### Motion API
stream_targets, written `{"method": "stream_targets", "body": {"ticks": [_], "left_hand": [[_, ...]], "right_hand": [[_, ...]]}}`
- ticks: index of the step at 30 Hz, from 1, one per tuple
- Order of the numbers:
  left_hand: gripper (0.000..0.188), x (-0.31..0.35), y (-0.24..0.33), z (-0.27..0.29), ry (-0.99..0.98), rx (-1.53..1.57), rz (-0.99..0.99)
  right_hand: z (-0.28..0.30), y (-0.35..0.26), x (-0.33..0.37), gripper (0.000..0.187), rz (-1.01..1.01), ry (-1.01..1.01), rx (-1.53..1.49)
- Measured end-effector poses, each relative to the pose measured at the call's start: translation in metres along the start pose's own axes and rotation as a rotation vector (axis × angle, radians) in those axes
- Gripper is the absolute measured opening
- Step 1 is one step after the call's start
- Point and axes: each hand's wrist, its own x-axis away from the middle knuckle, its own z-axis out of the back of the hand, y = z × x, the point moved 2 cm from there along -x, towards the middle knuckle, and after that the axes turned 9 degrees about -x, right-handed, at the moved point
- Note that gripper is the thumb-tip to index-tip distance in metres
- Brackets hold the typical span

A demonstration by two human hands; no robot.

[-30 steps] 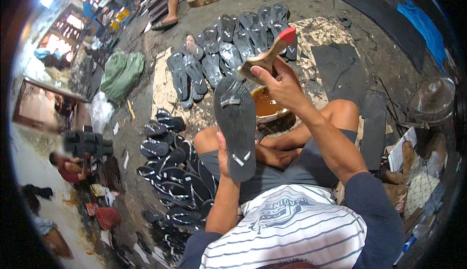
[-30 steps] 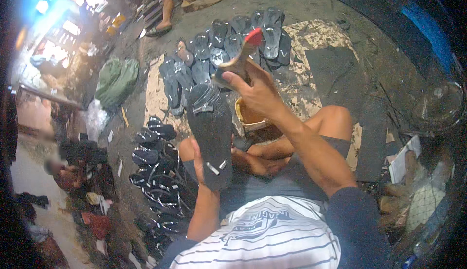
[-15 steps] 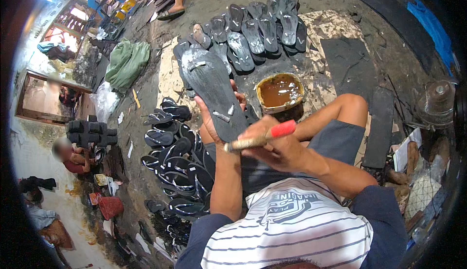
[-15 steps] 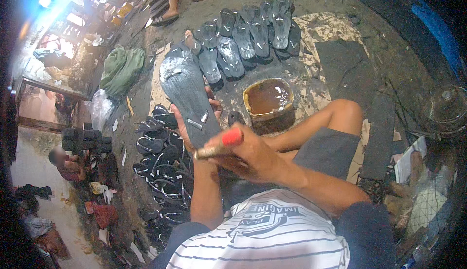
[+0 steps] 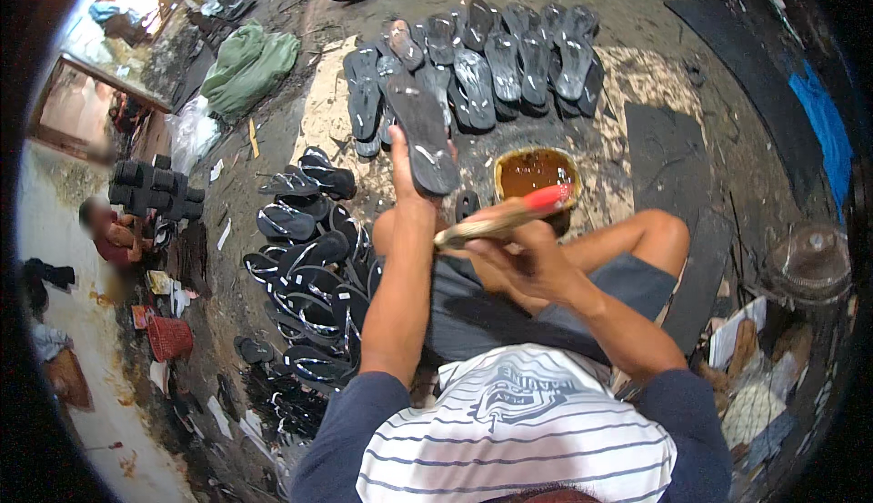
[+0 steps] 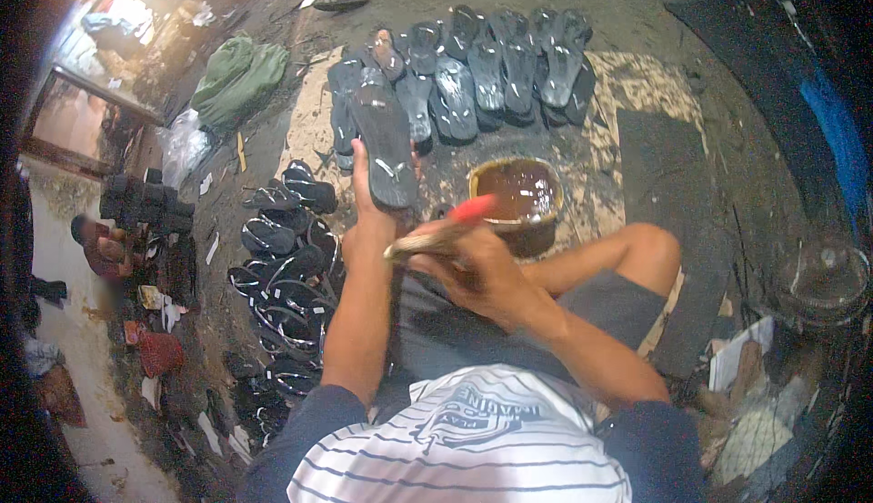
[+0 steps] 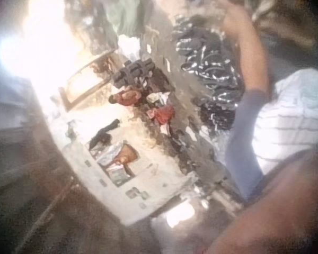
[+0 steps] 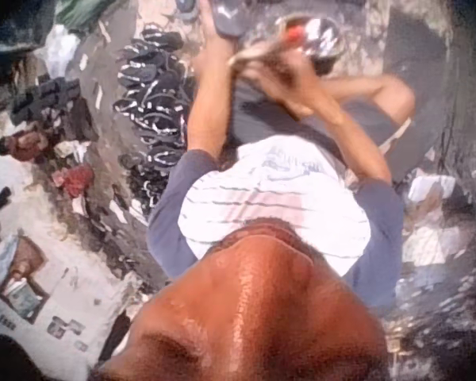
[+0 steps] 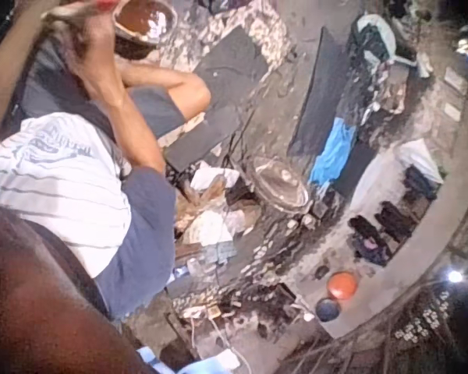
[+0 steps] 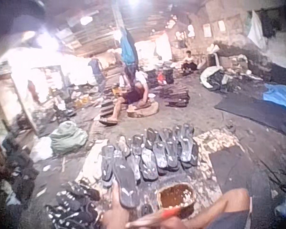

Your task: The person sits on the floor and repeatedly picks up black flip-flops, dips a brush into a container of brown liquid, and applies the liquid to the soles of the slippers. The coated slippers are placed in a row on the floor.

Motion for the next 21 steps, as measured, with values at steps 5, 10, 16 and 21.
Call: {"method": "stream_targets", "body": {"ticks": [5, 10, 16, 21], "left_hand": [[0.049, -0.109, 0.036, 0.073, 0.421, -0.057, 0.043], [0.056, -0.181, 0.071, 0.099, 0.423, -0.206, 0.068], [0.05, -0.119, 0.089, 0.142, 0.482, -0.721, 0.005], [0.044, 0.056, 0.148, 0.089, 0.421, -1.105, -0.366]], "right_hand": [[0.081, -0.019, 0.012, 0.033, -0.178, 0.656, -0.152], [0.1, -0.012, 0.025, 0.037, -0.205, 0.707, 0.012], [0.134, 0.003, 0.025, 0.066, -0.575, 0.813, 0.456], [0.171, 0.036, 0.023, 0.05, -0.524, 0.906, 0.248]]}}
